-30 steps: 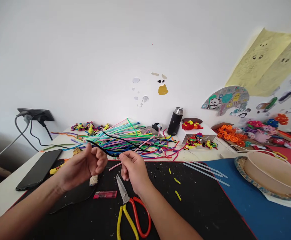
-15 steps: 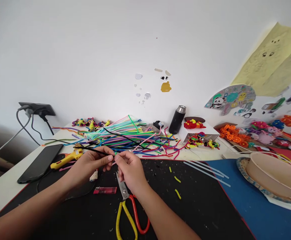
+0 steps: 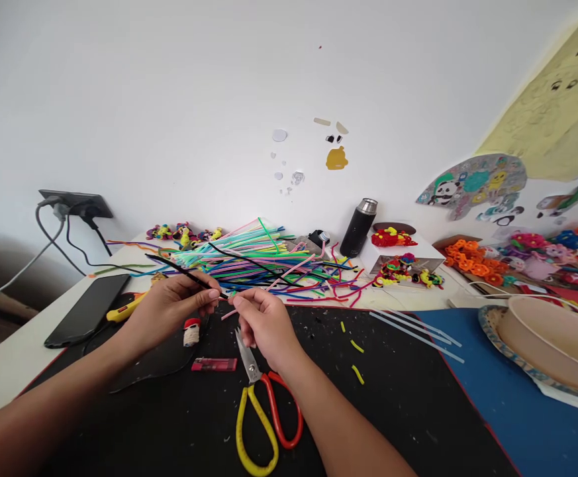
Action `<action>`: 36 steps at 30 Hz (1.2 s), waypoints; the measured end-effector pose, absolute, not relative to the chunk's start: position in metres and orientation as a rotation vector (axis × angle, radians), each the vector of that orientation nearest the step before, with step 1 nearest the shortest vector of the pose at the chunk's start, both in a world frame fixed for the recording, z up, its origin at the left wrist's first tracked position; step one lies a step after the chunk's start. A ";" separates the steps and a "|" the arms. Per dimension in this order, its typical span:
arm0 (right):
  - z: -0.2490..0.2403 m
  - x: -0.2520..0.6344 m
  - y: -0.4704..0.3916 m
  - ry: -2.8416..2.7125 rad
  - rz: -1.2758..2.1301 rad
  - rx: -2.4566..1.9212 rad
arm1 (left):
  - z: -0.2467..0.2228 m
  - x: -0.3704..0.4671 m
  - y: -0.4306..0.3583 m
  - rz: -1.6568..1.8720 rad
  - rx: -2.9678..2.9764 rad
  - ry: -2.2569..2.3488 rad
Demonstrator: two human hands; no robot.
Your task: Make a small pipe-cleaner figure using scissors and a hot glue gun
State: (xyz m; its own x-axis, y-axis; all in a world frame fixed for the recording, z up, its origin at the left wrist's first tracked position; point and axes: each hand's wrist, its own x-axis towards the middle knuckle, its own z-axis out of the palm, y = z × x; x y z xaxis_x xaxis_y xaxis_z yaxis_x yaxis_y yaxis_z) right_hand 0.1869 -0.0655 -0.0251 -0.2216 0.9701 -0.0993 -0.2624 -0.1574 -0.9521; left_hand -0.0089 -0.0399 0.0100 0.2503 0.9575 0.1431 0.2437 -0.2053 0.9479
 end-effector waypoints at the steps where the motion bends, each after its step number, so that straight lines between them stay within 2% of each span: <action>1: -0.025 0.187 -0.066 -1.075 1.583 -0.985 | 0.010 -0.009 -0.040 1.004 1.650 1.131; 20: -0.029 0.185 -0.066 -1.139 1.577 -1.007 | 0.008 -0.008 -0.043 0.942 1.737 1.140; 36: -0.033 0.183 -0.065 -1.148 1.534 -1.069 | 0.008 -0.013 -0.045 0.892 2.205 1.163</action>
